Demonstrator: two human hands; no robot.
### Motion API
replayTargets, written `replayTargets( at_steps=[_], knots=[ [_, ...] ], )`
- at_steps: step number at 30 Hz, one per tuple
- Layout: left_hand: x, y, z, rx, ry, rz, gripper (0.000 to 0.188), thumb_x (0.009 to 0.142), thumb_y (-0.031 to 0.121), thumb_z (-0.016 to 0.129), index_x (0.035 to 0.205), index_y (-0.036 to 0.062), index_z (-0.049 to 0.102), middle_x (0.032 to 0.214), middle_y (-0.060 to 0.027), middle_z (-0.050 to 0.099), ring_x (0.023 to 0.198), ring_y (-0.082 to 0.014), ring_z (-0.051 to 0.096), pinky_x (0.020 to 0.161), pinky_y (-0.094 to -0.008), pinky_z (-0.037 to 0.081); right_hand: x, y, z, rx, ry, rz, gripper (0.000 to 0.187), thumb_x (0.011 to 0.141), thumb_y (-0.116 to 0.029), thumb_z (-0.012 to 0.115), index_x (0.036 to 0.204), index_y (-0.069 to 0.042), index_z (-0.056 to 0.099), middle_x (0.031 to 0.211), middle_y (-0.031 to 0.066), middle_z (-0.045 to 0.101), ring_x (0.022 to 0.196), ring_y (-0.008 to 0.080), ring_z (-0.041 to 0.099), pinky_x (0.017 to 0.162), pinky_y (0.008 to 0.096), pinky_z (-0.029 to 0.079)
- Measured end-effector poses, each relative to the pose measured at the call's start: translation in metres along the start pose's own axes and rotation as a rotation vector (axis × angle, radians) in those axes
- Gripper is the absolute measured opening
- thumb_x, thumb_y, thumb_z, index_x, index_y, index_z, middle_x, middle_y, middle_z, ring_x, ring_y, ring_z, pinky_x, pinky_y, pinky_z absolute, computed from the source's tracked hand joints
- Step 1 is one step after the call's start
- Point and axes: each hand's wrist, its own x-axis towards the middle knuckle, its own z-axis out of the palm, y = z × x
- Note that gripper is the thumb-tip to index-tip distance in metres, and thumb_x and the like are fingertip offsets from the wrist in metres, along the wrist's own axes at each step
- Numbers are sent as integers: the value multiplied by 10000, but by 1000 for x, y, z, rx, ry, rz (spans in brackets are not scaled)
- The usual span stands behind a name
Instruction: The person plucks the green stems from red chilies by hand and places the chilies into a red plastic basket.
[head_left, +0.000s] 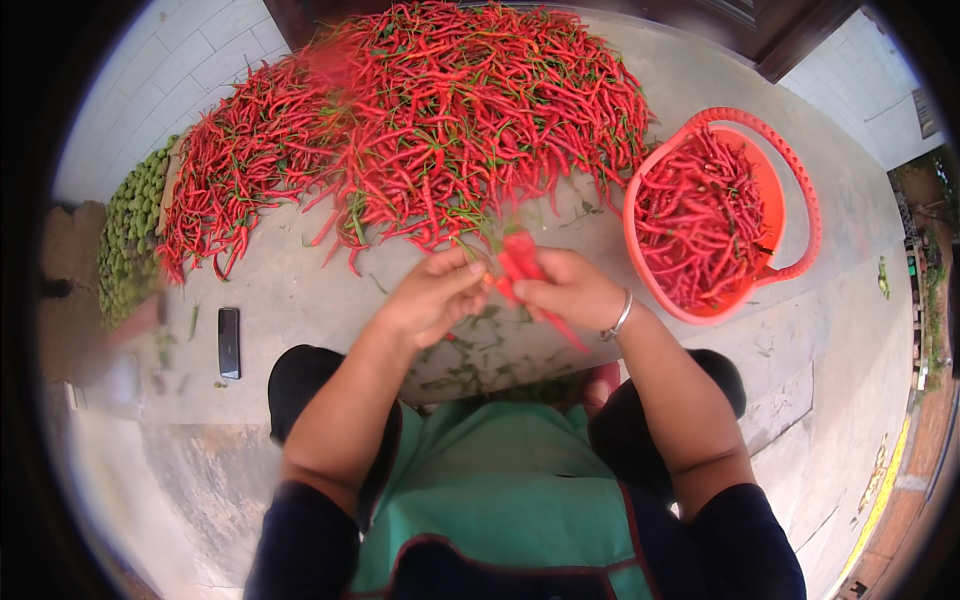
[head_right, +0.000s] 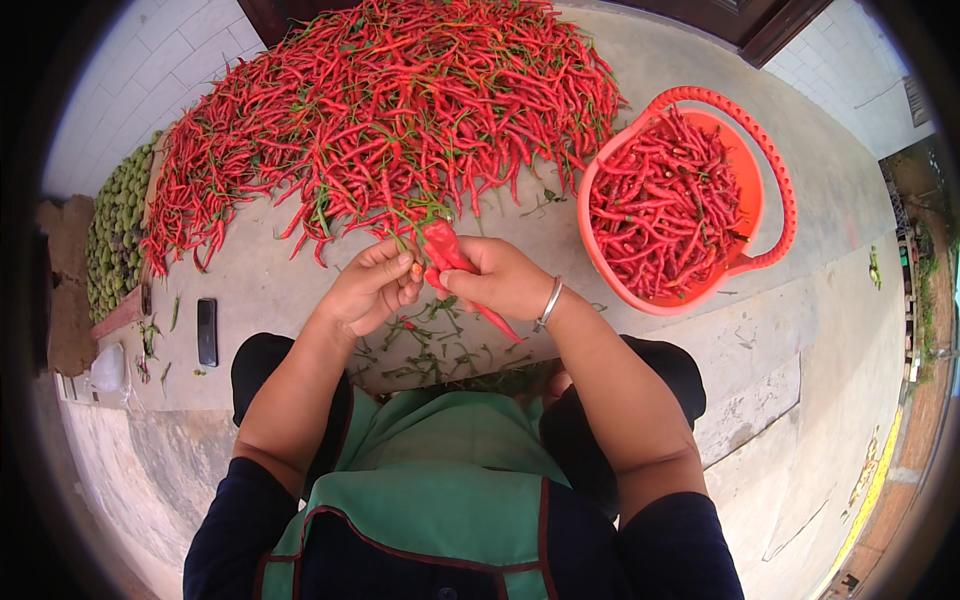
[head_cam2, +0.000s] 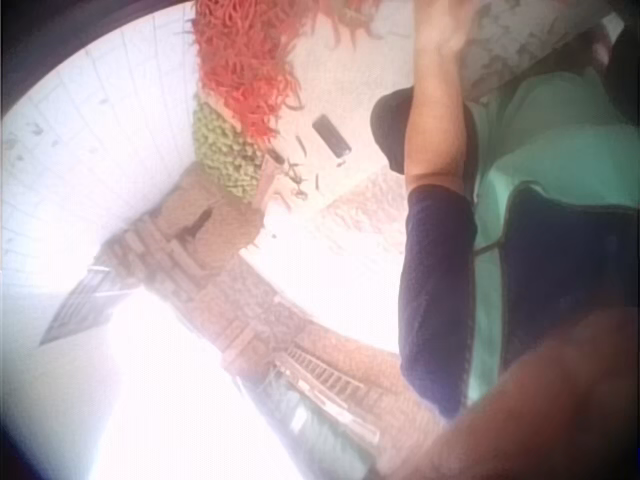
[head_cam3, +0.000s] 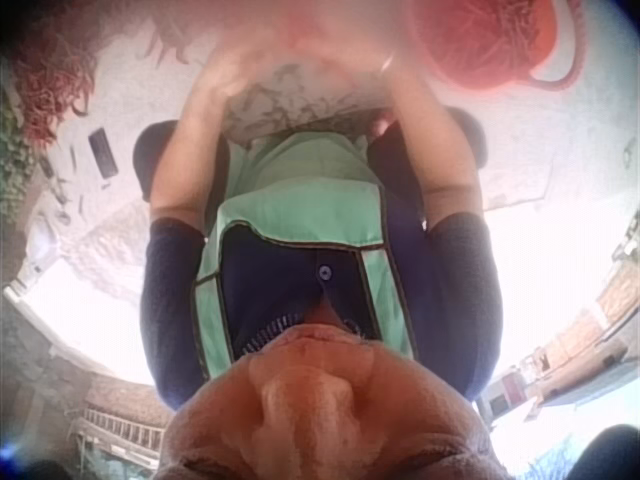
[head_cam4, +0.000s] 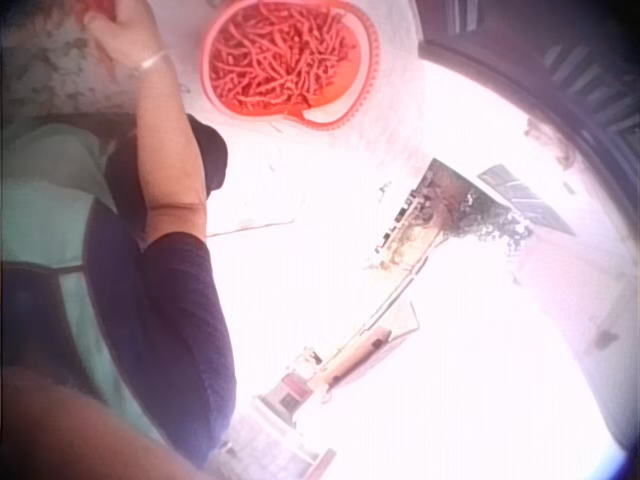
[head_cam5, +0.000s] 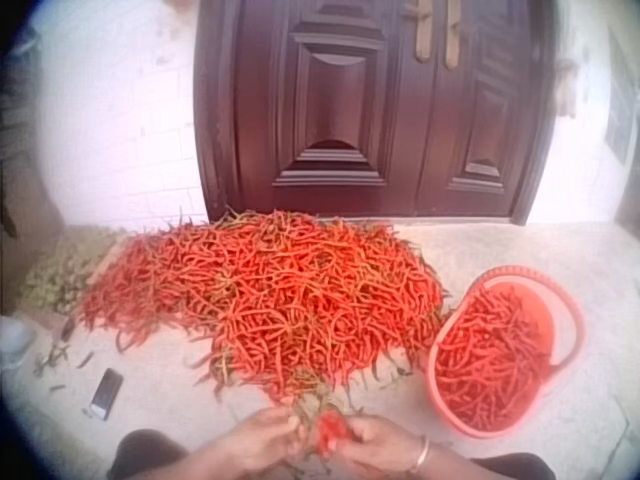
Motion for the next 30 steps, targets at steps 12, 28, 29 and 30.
replayTargets(
  at_steps=[12, 28, 29, 30],
  knots=[
    [0, 1, -3, 306, 38, 106, 128, 863, 121, 587, 958, 36, 599, 835, -28, 615, 674, -91, 570, 608, -227, 486, -3, 2, 9, -34, -39, 143, 241, 884, -271, 537, 956, -43, 564, 759, 22, 588, 560, 75, 500, 531, 225, 425],
    [-4, -3, 12, 261, 13, 46, 67, 857, 100, 590, 894, 43, 590, 783, -11, 581, 663, -82, 551, 619, -217, 478, -7, 7, -5, -311, -253, 322, 297, 860, -304, 547, 949, -24, 587, 770, 39, 606, 617, 122, 572, 591, 263, 476],
    [-2, -5, 8, 272, 43, 62, 66, 860, 107, 589, 879, 44, 586, 781, -11, 580, 660, -78, 549, 613, -214, 476, -6, 9, -3, -310, -235, 298, 294, 863, -302, 546, 948, -23, 585, 768, 39, 607, 619, 120, 572, 587, 263, 474],
    [-1, -6, 5, 283, 73, 78, 69, 863, 114, 588, 864, 46, 582, 779, -10, 578, 657, -75, 547, 607, -211, 474, -5, 12, -1, -309, -217, 274, 292, 865, -299, 545, 947, -22, 584, 766, 38, 607, 621, 118, 571, 583, 264, 473]
  ],
)
